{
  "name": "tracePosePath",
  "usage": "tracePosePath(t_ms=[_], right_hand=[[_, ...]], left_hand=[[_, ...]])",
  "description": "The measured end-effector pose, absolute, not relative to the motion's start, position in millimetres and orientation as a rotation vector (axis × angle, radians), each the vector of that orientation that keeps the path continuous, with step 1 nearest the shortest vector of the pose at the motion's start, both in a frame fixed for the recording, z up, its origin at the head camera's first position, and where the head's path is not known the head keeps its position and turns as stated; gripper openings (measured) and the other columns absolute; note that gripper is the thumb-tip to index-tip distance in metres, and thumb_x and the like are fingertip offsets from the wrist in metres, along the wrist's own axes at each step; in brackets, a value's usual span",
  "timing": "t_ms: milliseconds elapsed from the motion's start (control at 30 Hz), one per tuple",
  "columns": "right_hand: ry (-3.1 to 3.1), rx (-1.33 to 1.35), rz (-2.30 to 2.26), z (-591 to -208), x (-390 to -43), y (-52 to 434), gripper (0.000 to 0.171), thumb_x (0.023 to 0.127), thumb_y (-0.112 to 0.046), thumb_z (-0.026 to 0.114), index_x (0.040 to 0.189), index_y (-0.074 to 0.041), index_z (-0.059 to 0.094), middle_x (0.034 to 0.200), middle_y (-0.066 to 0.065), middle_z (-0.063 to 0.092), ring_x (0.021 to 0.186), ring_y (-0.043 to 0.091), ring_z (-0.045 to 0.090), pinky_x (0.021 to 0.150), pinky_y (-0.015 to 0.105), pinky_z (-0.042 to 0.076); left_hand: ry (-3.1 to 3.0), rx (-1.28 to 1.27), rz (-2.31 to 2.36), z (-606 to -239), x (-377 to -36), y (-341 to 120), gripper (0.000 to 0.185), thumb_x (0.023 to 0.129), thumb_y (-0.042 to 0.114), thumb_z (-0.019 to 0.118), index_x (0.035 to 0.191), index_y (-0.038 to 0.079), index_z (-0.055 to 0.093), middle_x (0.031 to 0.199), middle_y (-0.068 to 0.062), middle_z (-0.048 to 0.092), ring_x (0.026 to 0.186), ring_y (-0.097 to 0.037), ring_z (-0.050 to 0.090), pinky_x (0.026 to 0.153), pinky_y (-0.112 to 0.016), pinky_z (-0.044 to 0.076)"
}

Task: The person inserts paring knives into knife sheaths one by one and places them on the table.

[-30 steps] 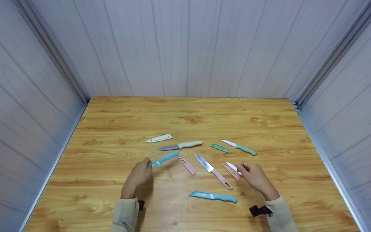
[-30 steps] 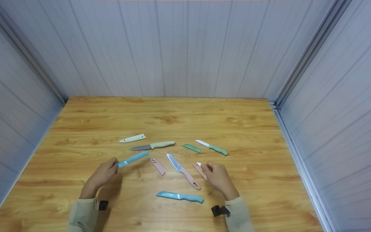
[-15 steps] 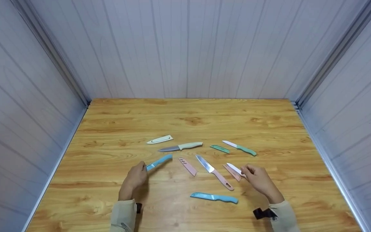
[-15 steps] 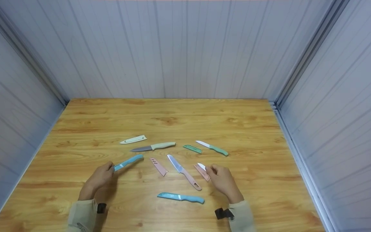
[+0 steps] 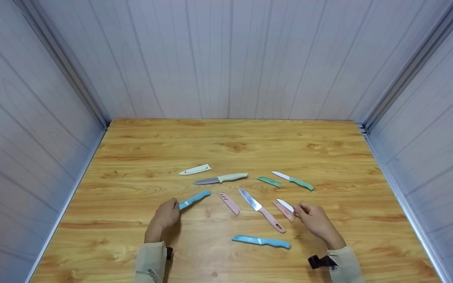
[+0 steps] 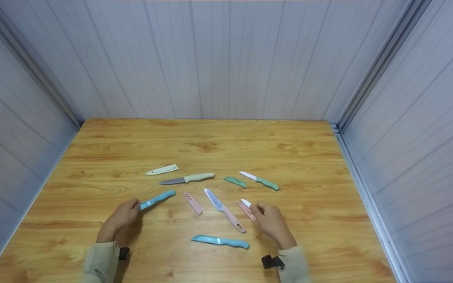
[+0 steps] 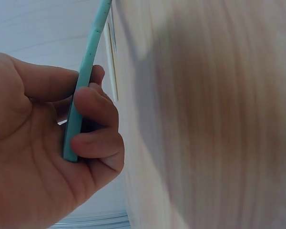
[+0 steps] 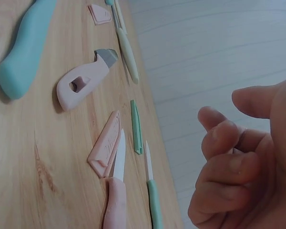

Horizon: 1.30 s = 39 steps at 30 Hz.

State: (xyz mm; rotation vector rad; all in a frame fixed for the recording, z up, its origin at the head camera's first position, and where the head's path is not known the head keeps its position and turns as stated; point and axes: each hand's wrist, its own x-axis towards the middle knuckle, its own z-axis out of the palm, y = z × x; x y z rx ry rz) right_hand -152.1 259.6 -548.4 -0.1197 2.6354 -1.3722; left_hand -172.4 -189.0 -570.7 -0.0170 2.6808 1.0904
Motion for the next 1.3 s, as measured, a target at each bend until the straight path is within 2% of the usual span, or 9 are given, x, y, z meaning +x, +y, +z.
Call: tracePosePath(t_ms=[200,367,533,733,933,1133,1300], right_hand=[[2.613,-0.086,-1.379,-550.6,-152.7,259.2,0.031,0.1,-0.021,0.049,0.08,0.001,0.055,0.062,0.002,0.044,0.052,0.012,0.034,0.05,0.024,0.031],[2.594,-0.067,-1.369,-551.8,-151.6,259.9,0.035,0.1,-0.026,0.05,0.079,0.003,0.053,0.06,0.001,0.043,0.052,0.013,0.035,0.049,0.024,0.031],[2.581,-0.076,-1.35,-552.7,-151.3,261.3,0.036,0.099,-0.032,0.05,0.084,0.0,0.058,0.062,0.002,0.044,0.053,0.014,0.036,0.049,0.024,0.031],[2.593,-0.174,-1.363,-554.3,-152.0,263.4,0.036,0.099,-0.031,0.05,0.084,0.001,0.059,0.062,0.0,0.045,0.052,0.01,0.036,0.048,0.023,0.031],[2.614,-0.206,-1.361,-555.9,-151.3,264.8,0.037,0.099,-0.033,0.05,0.084,-0.001,0.06,0.061,0.001,0.044,0.05,0.009,0.035,0.048,0.023,0.03],[2.621,-0.17,-1.333,-554.5,-150.0,265.7,0.035,0.099,-0.031,0.05,0.084,-0.001,0.059,0.061,0.001,0.044,0.05,0.01,0.033,0.048,0.024,0.03],[2.612,-0.132,-1.32,-553.4,-150.5,266.4,0.032,0.099,-0.029,0.05,0.086,-0.001,0.06,0.062,0.001,0.045,0.052,0.011,0.035,0.049,0.024,0.03]], left_hand=[[2.652,-0.093,1.101,-574.3,-172.7,-190.5,0.019,0.1,0.013,0.041,0.099,0.001,0.056,0.079,-0.008,0.052,0.066,-0.021,0.047,0.059,-0.034,0.04],[2.657,-0.098,1.099,-576.4,-172.8,-191.8,0.013,0.095,0.012,0.053,0.101,0.002,0.057,0.078,-0.007,0.053,0.063,-0.02,0.047,0.055,-0.031,0.039],[2.638,-0.136,1.135,-579.3,-171.2,-192.0,0.011,0.089,0.007,0.06,0.099,0.004,0.059,0.078,-0.006,0.053,0.064,-0.02,0.049,0.055,-0.031,0.04],[2.769,-0.041,1.026,-580.6,-172.6,-194.7,0.01,0.086,0.003,0.062,0.096,0.003,0.063,0.081,-0.005,0.056,0.069,-0.02,0.048,0.062,-0.034,0.041],[2.844,-0.038,0.92,-580.4,-174.4,-197.7,0.015,0.085,0.006,0.066,0.1,0.002,0.065,0.089,-0.009,0.054,0.075,-0.022,0.049,0.069,-0.04,0.044],[2.868,-0.04,0.918,-580.4,-173.2,-199.1,0.019,0.083,0.004,0.067,0.101,0.002,0.064,0.09,-0.009,0.056,0.079,-0.023,0.052,0.072,-0.042,0.045],[2.899,-0.038,0.917,-580.3,-173.3,-199.2,0.016,0.081,0.003,0.069,0.096,0.004,0.063,0.086,-0.008,0.055,0.076,-0.022,0.052,0.069,-0.041,0.044]])
